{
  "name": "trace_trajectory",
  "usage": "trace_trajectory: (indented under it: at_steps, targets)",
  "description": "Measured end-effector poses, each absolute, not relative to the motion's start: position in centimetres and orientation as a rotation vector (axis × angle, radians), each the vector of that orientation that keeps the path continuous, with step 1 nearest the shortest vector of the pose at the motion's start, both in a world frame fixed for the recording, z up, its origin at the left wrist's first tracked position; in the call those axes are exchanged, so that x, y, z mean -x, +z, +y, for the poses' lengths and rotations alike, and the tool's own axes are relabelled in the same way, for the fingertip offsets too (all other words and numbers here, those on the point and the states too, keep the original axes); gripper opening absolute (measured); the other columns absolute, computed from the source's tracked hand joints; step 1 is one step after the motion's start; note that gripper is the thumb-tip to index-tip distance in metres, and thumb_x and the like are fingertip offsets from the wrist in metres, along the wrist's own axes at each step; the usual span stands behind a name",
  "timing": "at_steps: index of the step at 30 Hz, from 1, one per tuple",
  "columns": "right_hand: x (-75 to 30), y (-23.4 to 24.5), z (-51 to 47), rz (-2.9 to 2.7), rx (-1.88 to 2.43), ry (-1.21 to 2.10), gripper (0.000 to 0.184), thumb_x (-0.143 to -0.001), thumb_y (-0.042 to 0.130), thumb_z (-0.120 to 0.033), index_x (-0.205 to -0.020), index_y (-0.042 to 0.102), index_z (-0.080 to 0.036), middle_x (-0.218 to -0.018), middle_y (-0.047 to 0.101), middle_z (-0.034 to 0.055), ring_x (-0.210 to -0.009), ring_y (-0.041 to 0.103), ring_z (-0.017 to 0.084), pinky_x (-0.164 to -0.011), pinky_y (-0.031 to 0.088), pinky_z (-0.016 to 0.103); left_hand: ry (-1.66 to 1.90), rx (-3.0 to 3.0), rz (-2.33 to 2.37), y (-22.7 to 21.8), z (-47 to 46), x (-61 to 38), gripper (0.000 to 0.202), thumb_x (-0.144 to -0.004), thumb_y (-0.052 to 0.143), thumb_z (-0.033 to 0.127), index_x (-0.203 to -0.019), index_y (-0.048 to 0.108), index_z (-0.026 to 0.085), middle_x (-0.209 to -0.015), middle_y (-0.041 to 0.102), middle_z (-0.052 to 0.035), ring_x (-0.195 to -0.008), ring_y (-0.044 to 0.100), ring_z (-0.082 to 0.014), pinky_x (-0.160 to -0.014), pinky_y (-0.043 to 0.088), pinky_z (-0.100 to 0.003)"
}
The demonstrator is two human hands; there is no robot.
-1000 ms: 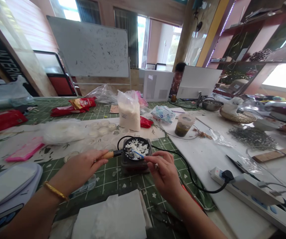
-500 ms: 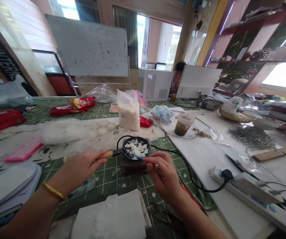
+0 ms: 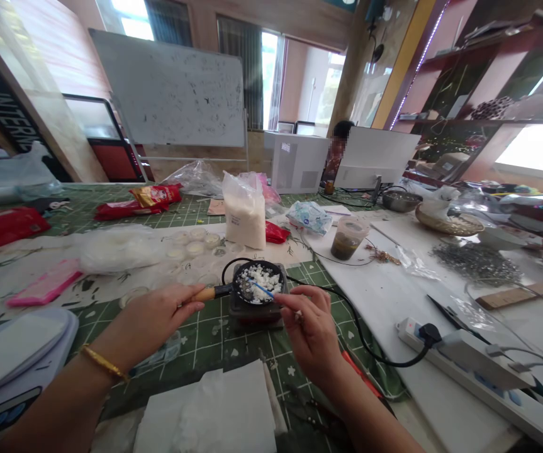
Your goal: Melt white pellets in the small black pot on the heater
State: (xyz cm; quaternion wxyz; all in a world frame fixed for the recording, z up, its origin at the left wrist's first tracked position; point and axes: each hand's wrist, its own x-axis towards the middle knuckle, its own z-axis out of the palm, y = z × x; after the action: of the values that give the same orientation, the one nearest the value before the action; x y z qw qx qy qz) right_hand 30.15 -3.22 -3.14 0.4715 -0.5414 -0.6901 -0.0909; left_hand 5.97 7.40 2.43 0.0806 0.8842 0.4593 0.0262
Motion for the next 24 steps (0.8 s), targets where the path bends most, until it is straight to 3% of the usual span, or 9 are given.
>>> trace_trajectory:
  at_steps: [7,13,24]
  targets:
    - [-31.2,-3.7,-2.7,-1.453,1.383,-0.109,0.020,-0.091,0.049,-0.021,-0.102,0.065,-0.023,-0.093,0.066,0.0060,-0.095,0.057,0.021,-0.084,0.045,0.042,0.089,-2.627,1.364,2.4,7.5,-6.0,0.037,-0.095,0.037,0.035,-0.124,0.057,0.023,-0.109,0.067,-0.0071,-0.092,0.064,-0.0249,-0.071,0.046,-0.032]
    - [-32.3,-4.4,-1.9,-1.382,1.465,0.033,0.024,-0.091,0.049,-0.032,-0.105,0.066,-0.023,-0.097,0.065,0.0072,-0.096,0.057,0.022,-0.084,0.047,0.041,0.097,-2.632,1.353,2.3,7.6,-5.8,0.035,-0.095,0.038,0.034,-0.123,0.056,0.024,-0.106,0.067,-0.0065,-0.092,0.064,-0.0248,-0.070,0.045,-0.032]
    - [-32.2,-4.6,-1.2,-1.404,1.428,0.135,0.025,-0.090,0.050,-0.035,-0.101,0.069,-0.023,-0.099,0.065,0.0074,-0.096,0.059,0.020,-0.083,0.050,0.038,0.101,-2.639,1.366,2.6,7.3,-6.0,0.037,-0.094,0.034,0.034,-0.121,0.058,0.023,-0.105,0.068,-0.0064,-0.090,0.064,-0.0242,-0.069,0.046,-0.030]
